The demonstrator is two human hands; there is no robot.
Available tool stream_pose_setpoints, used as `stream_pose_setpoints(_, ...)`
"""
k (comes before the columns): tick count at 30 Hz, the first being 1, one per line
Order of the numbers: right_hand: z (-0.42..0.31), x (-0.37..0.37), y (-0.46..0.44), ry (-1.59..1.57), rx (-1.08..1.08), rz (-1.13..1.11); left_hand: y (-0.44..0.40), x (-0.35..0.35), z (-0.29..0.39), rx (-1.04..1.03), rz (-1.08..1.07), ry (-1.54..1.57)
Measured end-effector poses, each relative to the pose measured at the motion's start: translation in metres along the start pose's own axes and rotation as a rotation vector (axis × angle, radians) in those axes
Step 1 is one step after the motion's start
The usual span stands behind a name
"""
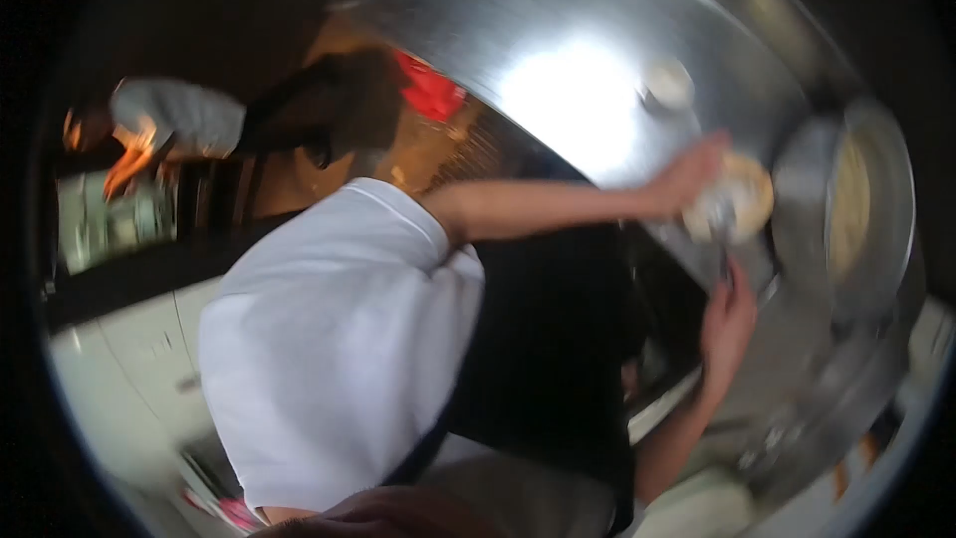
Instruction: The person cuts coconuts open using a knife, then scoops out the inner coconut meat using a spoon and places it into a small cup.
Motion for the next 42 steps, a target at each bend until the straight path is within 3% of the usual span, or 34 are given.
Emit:
stream_pose_setpoints(1, -0.004, 0.012, -0.021, 0.029, -0.043, -0.035, -0.020, 0.002, 0.011, 0.061, -0.070, -0.058)
stream_pose_setpoints(2, -0.015, 0.027, -0.041, 0.125, 0.035, -0.055, -0.037, -0.008, 0.001, 0.032, -0.096, -0.006)
stream_pose_setpoints(3, -0.008, 0.039, -0.061, 0.112, 0.018, -0.071, -0.055, -0.016, -0.003, -0.104, 0.044, -0.054)
stream_pose_setpoints(4, -0.001, 0.050, -0.089, 0.178, -0.016, -0.123, -0.079, -0.018, 0.007, -0.111, -0.032, -0.083)
stream_pose_setpoints(5, -0.001, 0.031, -0.059, 0.161, -0.028, -0.161, -0.051, -0.022, 0.006, -0.098, 0.022, -0.184)
stream_pose_setpoints(6, -0.003, 0.011, -0.030, 0.144, -0.041, -0.200, -0.015, 0.026, 0.020, -0.025, -0.121, -0.197)
stream_pose_setpoints(8, -0.024, -0.017, -0.032, 0.107, 0.173, -0.111, -0.010, 0.063, 0.015, -0.019, -0.049, -0.251)
stream_pose_setpoints(10, -0.040, -0.023, -0.029, 0.030, 0.380, -0.030, -0.005, 0.082, 0.038, 0.102, -0.123, -0.229)
stream_pose_setpoints(13, -0.094, -0.044, 0.030, 0.067, 0.233, -0.033, 0.039, 0.133, 0.087, 0.187, -0.124, -0.176)
stream_pose_setpoints(16, -0.101, -0.033, 0.033, 0.024, 0.296, 0.066, 0.017, 0.114, 0.058, -0.013, -0.022, -0.274)
stream_pose_setpoints(17, -0.081, -0.032, 0.028, -0.003, 0.422, 0.176, 0.015, 0.108, 0.050, -0.117, -0.010, -0.306)
stream_pose_setpoints(19, -0.104, -0.032, 0.052, -0.182, 0.203, 0.210, 0.030, 0.077, 0.043, -0.253, -0.039, -0.297)
stream_pose_setpoints(22, -0.086, -0.024, 0.054, -0.039, 0.134, 0.303, 0.017, 0.115, 0.062, -0.149, -0.062, -0.253)
stream_pose_setpoints(23, -0.081, -0.020, 0.055, -0.086, 0.227, 0.402, 0.015, 0.120, 0.070, -0.096, -0.076, -0.233)
stream_pose_setpoints(25, -0.070, -0.007, 0.065, 0.020, 0.119, 0.359, 0.008, 0.120, 0.082, 0.001, -0.110, -0.215)
stream_pose_setpoints(27, -0.092, -0.014, 0.057, 0.080, 0.216, 0.380, -0.005, 0.135, 0.081, 0.090, -0.147, -0.223)
stream_pose_setpoints(28, -0.089, -0.010, 0.058, 0.070, 0.265, 0.396, -0.005, 0.130, 0.075, 0.257, -0.166, -0.267)
stream_pose_setpoints(30, -0.089, -0.006, 0.053, 0.034, 0.379, 0.411, -0.014, 0.121, 0.065, 0.129, -0.175, -0.264)
stream_pose_setpoints(33, -0.093, -0.005, 0.037, 0.112, 0.588, 0.461, -0.019, 0.111, 0.061, 0.223, -0.272, -0.282)
stream_pose_setpoints(37, -0.092, -0.008, 0.014, 0.311, 0.548, 0.352, -0.019, 0.110, 0.075, 0.228, -0.378, -0.347)
stream_pose_setpoints(42, -0.058, -0.022, 0.016, 0.270, 0.516, 0.340, -0.018, 0.110, 0.080, 0.153, -0.396, -0.383)
Point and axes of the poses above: each hand's wrist, its own y-axis away from the middle knuckle, its own x-axis out of the back of the hand, z = x × y, the point moved 6 cm from there along -y, towards the middle knuckle, and after that the axes turned 5 degrees about z, right-handed, at the moved point
